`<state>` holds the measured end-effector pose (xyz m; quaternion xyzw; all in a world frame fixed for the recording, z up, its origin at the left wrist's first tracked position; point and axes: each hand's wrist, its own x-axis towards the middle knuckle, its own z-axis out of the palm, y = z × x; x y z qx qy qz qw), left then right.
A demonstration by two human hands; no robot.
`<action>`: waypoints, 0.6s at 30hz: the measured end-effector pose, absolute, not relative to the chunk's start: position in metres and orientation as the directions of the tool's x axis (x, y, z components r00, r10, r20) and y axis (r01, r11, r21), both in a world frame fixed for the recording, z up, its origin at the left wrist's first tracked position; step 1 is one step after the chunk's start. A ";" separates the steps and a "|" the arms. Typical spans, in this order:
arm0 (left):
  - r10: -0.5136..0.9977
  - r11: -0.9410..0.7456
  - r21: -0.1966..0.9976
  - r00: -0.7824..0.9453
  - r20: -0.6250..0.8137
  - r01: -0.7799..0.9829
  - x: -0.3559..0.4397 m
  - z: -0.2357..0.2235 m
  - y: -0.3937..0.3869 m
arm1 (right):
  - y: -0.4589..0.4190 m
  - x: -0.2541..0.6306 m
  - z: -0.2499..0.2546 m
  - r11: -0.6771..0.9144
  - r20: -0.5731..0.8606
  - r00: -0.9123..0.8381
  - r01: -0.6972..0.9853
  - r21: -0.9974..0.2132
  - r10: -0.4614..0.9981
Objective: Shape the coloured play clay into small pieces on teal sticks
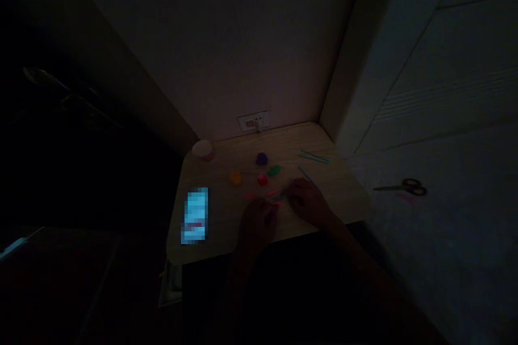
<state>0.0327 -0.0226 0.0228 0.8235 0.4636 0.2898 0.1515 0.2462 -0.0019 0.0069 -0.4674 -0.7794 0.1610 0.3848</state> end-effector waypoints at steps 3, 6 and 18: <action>0.846 -0.534 0.515 0.416 0.335 0.670 0.031 0.024 -0.026 | -0.001 0.247 0.005 0.514 0.441 -0.277 0.588 -0.624 0.853; 0.833 -0.553 0.505 0.435 0.340 0.663 0.027 0.024 -0.030 | -0.001 0.249 0.005 0.518 0.438 -0.287 0.581 -0.628 0.852; 0.809 -0.585 0.459 0.447 0.381 0.669 0.028 0.019 -0.027 | -0.001 0.247 0.008 0.514 0.448 -0.267 0.574 -0.637 0.853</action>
